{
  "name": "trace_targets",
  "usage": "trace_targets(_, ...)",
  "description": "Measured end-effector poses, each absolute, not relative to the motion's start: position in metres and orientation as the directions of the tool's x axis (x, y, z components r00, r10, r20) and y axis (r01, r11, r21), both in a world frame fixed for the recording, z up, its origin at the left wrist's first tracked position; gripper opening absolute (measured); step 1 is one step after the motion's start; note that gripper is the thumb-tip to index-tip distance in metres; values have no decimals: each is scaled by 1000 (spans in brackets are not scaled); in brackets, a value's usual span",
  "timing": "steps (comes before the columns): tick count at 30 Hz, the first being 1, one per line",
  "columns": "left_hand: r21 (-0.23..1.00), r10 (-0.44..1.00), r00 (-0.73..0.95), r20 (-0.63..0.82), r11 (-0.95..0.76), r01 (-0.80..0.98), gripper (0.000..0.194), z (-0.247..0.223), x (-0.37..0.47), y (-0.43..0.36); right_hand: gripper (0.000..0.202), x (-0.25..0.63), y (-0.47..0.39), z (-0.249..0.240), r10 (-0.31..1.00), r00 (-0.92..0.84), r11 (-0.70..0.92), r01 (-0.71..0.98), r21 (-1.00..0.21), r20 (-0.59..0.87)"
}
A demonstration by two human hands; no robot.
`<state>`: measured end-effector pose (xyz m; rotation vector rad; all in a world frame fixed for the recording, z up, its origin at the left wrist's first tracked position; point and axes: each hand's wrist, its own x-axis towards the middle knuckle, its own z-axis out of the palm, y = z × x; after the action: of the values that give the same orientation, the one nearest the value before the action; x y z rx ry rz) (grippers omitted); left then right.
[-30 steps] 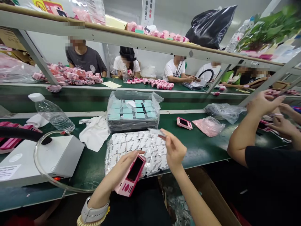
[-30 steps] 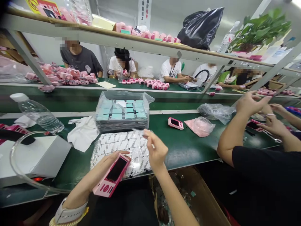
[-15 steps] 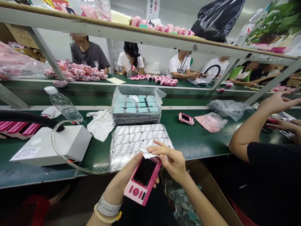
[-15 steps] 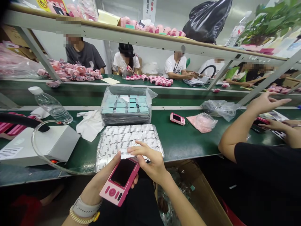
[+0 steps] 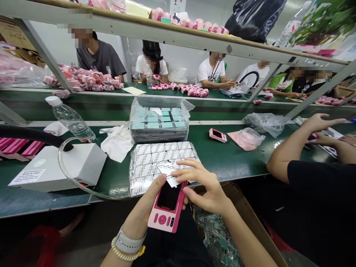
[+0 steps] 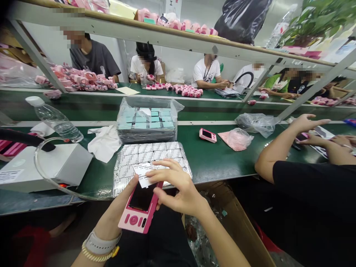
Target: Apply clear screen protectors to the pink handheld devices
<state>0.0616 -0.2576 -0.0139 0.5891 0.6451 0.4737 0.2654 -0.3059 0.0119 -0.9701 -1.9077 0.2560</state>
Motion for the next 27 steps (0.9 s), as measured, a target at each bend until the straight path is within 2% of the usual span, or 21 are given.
trace_targets(4, 725, 723, 597, -348, 611, -318, 75, -24, 63, -252, 37, 255, -315, 17, 641, -257, 675, 637, -371, 724)
trace_targets(7, 797, 756, 582, -298, 533, -284, 70, -23, 61, -248, 40, 250, -322, 19, 635, -300, 680, 655, -330, 712)
trace_targets(10, 869, 767, 596, -237, 442, -222, 60, -16, 55, -243, 29, 249, -328, 25, 689, -309, 650, 663, -371, 656)
trace_targets(13, 954, 766, 619, -174, 287, -88, 48, -10, 47, -237, 18, 251, -333, 37, 761, -361, 609, 683, -403, 539)
trace_targets(18, 976, 749, 638, -179, 53, 212, 33, -2, 34, -230, 22, 259, -334, 59, 777, -522, 630, 650, -426, 351)
trace_targets(23, 981, 607, 772, -186, 74, 178, 15, 10, 32, -229, 22, 264, -329, 68, 730, -621, 678, 603, -420, 286)
trace_targets(27, 985, 566, 805, -174, 111, 135, 14, 21, 36, -230, 22, 266, -327, 67, 718, -631, 680, 548, -487, 293)
